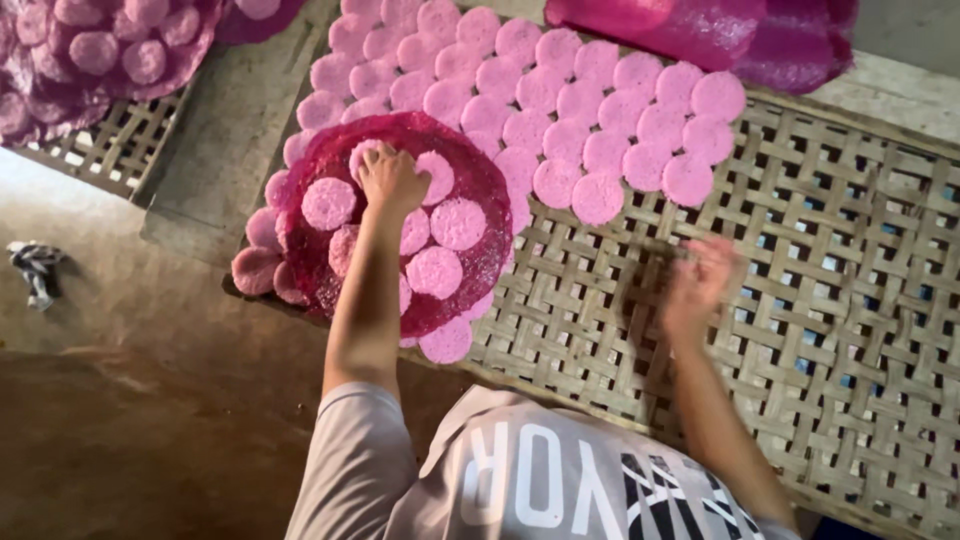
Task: The person arranges pink circular foam discs onto a woven mat, forming a dense rectangular pattern. They repeatedly pick up discs from a pile on the left and place them in rows on the mat, occasionally adjusting the position of the discs to fit the pattern.
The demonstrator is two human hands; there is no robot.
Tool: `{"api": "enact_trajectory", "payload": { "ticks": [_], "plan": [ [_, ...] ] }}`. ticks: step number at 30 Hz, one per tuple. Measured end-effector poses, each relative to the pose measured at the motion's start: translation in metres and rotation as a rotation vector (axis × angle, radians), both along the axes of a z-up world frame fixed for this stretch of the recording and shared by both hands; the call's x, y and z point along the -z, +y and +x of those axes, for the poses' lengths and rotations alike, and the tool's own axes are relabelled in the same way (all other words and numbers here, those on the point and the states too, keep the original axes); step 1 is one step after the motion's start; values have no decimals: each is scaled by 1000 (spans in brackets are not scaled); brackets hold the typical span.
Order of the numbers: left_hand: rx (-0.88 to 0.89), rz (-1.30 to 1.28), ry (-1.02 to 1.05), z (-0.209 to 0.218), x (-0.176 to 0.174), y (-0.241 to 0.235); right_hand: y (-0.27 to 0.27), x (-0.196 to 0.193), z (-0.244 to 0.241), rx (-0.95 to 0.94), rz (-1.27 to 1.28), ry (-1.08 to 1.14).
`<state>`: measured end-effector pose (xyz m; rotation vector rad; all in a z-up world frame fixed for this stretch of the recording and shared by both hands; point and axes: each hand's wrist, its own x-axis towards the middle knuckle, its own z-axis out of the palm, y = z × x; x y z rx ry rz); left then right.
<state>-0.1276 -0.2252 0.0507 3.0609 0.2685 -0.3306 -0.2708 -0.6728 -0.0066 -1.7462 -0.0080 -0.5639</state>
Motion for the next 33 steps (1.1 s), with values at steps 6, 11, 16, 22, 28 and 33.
{"api": "enact_trajectory", "payload": {
  "ticks": [6,11,16,22,28,33],
  "plan": [
    [99,-391,192,-39,-51,-45,158,-44,34,-606,575,972],
    [324,-705,32,-87,-65,-107,141,-36,56,-339,1088,981],
    [285,-340,-189,-77,-39,-71,58,14,78,-207,676,745],
    [208,-223,-32,-72,0,-40,16,33,96,-42,-388,309],
    [150,-445,198,-57,-18,-45,45,-10,85,169,-845,-66],
    [182,-734,145,-98,-47,-124,93,-22,37,-340,319,657]
  ]
}}
